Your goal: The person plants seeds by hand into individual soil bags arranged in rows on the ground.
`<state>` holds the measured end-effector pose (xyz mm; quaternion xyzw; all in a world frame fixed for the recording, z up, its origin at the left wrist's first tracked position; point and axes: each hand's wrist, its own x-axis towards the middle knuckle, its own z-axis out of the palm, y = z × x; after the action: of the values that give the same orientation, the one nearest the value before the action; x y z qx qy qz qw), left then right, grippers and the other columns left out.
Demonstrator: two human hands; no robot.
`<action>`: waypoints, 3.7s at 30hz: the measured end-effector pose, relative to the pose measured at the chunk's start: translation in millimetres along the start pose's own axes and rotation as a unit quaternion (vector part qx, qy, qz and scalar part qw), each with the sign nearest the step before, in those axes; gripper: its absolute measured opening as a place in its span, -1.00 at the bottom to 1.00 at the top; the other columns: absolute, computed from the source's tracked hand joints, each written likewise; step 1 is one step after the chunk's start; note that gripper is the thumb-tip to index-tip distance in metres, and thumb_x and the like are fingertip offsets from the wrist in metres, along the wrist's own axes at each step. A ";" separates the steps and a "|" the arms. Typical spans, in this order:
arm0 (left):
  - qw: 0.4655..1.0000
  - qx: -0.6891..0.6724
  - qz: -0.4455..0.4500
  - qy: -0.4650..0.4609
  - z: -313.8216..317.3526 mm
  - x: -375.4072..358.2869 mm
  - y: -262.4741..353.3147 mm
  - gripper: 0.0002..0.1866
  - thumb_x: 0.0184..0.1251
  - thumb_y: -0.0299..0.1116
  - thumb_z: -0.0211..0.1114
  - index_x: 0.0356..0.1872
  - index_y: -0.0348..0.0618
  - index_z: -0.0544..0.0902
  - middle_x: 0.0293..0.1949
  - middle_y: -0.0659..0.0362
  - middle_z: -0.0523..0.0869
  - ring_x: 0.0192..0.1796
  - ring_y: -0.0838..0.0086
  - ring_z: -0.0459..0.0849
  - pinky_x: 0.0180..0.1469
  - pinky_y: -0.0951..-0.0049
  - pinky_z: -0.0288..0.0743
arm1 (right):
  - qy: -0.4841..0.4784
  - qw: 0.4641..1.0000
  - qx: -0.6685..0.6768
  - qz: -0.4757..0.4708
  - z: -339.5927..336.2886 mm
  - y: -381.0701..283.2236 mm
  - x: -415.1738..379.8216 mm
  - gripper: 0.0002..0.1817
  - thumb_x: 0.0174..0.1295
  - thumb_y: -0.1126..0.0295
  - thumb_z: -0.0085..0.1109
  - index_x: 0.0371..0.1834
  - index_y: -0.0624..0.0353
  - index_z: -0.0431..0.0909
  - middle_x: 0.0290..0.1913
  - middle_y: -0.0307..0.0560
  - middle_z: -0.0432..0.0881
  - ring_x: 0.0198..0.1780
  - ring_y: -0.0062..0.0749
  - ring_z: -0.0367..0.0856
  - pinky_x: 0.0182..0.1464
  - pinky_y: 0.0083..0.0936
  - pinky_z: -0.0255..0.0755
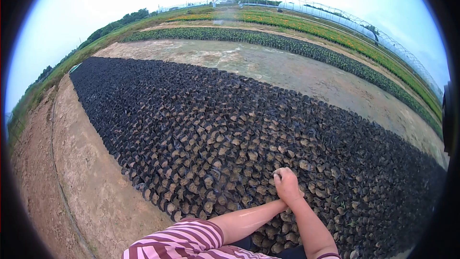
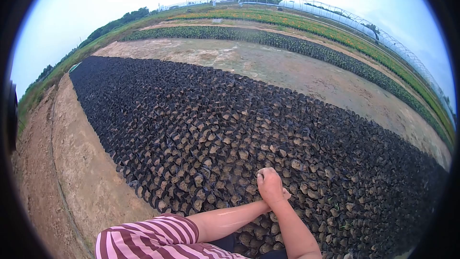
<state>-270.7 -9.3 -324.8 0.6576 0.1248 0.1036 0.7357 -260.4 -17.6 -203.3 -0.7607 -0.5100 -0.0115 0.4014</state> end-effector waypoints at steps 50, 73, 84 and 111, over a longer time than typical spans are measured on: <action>0.998 -0.004 0.057 -0.001 -7.6 6.1 4.0 -0.83 0.34 -0.37 0.27 -0.15 -0.09 0.47 -0.18 0.27 0.51 -0.13 0.55 0.46 -0.09 0.41 0.39 | 0.065 0.982 0.110 0.141 -10.2 9.7 4.2 -0.72 0.16 0.33 0.42 -0.42 0.26 0.50 -0.53 -0.16 0.57 -0.51 -0.54 0.52 -0.44 -0.51 0.43; 0.981 0.184 0.050 -0.031 -10.2 10.5 3.4 -0.65 0.32 -0.31 0.30 0.08 -0.11 0.48 0.04 0.13 0.56 0.10 0.39 0.50 0.13 0.32 0.40 | 0.032 0.963 0.189 0.192 -7.7 18.6 0.7 -0.77 0.34 0.36 0.25 -0.29 0.35 0.53 -0.52 -0.05 0.65 -0.59 -0.45 0.61 -0.50 -0.46 0.46; 0.974 0.217 0.038 -0.044 -9.0 14.0 1.1 -0.60 0.32 -0.27 0.27 0.14 -0.11 0.49 0.12 0.04 0.58 0.19 0.28 0.51 0.19 0.27 0.39 | 0.017 0.959 0.206 0.195 -6.8 24.8 0.6 -0.73 0.42 0.30 0.13 -0.33 0.32 0.55 -0.52 -0.09 0.64 -0.57 -0.44 0.62 -0.47 -0.46 0.48; 0.963 0.260 0.031 -0.060 -8.0 10.3 19.0 -0.57 0.28 -0.29 0.27 0.17 -0.13 0.54 0.15 -0.09 0.65 0.24 0.06 0.58 0.23 0.15 0.41 | 0.000 0.969 0.133 0.209 -6.3 69.3 -7.0 -0.75 0.36 0.29 0.19 -0.28 0.31 0.60 -0.44 0.04 0.69 -0.42 -0.28 0.70 -0.30 -0.37 0.53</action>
<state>-263.3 3.6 -307.3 0.8347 0.0823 0.0507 0.5422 -206.9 -37.8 -243.5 -0.7903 -0.3365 0.1404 0.4924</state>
